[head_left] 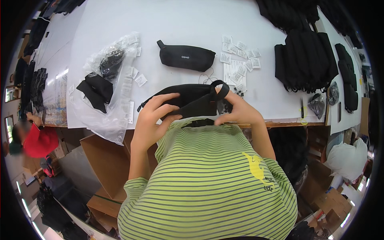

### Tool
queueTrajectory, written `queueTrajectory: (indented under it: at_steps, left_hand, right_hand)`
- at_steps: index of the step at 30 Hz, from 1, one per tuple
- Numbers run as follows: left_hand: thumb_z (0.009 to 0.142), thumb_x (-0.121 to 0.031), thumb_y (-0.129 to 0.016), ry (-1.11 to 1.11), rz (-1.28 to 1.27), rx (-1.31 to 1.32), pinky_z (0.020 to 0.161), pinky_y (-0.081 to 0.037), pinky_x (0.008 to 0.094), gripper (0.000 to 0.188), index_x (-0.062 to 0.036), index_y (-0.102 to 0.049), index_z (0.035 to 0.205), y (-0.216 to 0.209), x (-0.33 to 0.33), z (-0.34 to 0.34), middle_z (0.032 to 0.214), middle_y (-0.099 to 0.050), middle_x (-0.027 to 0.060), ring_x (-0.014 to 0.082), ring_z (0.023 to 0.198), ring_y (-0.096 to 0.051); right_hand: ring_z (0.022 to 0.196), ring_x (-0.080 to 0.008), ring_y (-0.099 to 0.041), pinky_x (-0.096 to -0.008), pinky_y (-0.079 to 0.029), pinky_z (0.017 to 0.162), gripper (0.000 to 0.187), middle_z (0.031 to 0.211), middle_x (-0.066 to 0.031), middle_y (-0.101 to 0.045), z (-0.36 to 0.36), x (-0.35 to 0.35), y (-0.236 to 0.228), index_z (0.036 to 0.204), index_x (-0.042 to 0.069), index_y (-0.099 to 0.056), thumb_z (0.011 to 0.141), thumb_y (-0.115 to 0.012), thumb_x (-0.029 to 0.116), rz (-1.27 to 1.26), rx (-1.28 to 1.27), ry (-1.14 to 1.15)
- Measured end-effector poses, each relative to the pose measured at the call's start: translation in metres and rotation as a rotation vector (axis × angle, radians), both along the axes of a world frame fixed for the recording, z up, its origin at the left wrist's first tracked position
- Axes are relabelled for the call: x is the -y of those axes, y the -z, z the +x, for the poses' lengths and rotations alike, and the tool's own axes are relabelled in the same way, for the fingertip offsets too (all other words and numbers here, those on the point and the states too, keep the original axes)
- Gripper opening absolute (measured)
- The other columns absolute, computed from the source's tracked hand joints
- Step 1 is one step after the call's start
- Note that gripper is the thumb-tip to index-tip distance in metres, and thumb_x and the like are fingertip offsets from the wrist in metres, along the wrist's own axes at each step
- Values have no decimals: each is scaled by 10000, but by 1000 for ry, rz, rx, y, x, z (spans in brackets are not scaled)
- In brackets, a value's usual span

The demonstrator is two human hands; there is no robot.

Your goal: Inserting silica gel packets and tags into soft glasses cases and organizing them.

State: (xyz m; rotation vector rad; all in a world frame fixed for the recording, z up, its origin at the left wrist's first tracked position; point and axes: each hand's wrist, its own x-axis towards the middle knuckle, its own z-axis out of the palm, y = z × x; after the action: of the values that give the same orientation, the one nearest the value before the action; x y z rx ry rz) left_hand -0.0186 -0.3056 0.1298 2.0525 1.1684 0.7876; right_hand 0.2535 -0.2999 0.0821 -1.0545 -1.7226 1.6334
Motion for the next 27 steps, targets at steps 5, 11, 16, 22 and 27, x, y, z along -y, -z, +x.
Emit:
queueTrajectory:
  at_steps: [5,11,16,22,27]
  left_hand:
    - [666,-9,-702,-10,49,-3,745,-475,319,184,5,-626,833,4,-15,-4,1069,-647,110,263,910,-602]
    - [688,-56,-694,-130,60,-118,819,-435,360,163,-25,-636,836,6,-20,-28,1035,-653,72,278,935,-579]
    - [700,-67,-687,-66,10,-139,831,-422,359,150,-20,-635,832,8,-21,-24,980,-657,84,274,916,-582]
    - [701,-95,-719,229,-207,-47,777,-450,351,175,-16,-653,843,10,-14,15,848,-647,99,271,870,-587]
    - [733,-147,-708,285,-270,-153,767,-452,360,174,-29,-660,852,7,-13,28,836,-639,97,273,844,-578]
  right_hand:
    - [963,-221,-554,-310,-411,879,558,1069,-78,-586,-5,1,-16,1156,79,-522,683,-775,234,-65,141,222]
    - [886,-172,-583,-259,-442,754,423,972,-99,-568,57,-2,-34,1129,83,-468,764,-670,16,33,321,366]
    - [656,-155,-617,-261,-480,631,43,706,-111,-654,88,-10,-37,853,-21,-628,811,-618,-24,8,-82,676]
    - [470,-109,-296,-244,-270,472,250,692,-14,-482,20,-39,5,919,32,-553,906,-522,279,-557,-1378,848]
    - [444,-96,-236,-239,-214,436,247,586,-6,-382,20,-43,23,862,56,-517,922,-482,293,-543,-1264,816]
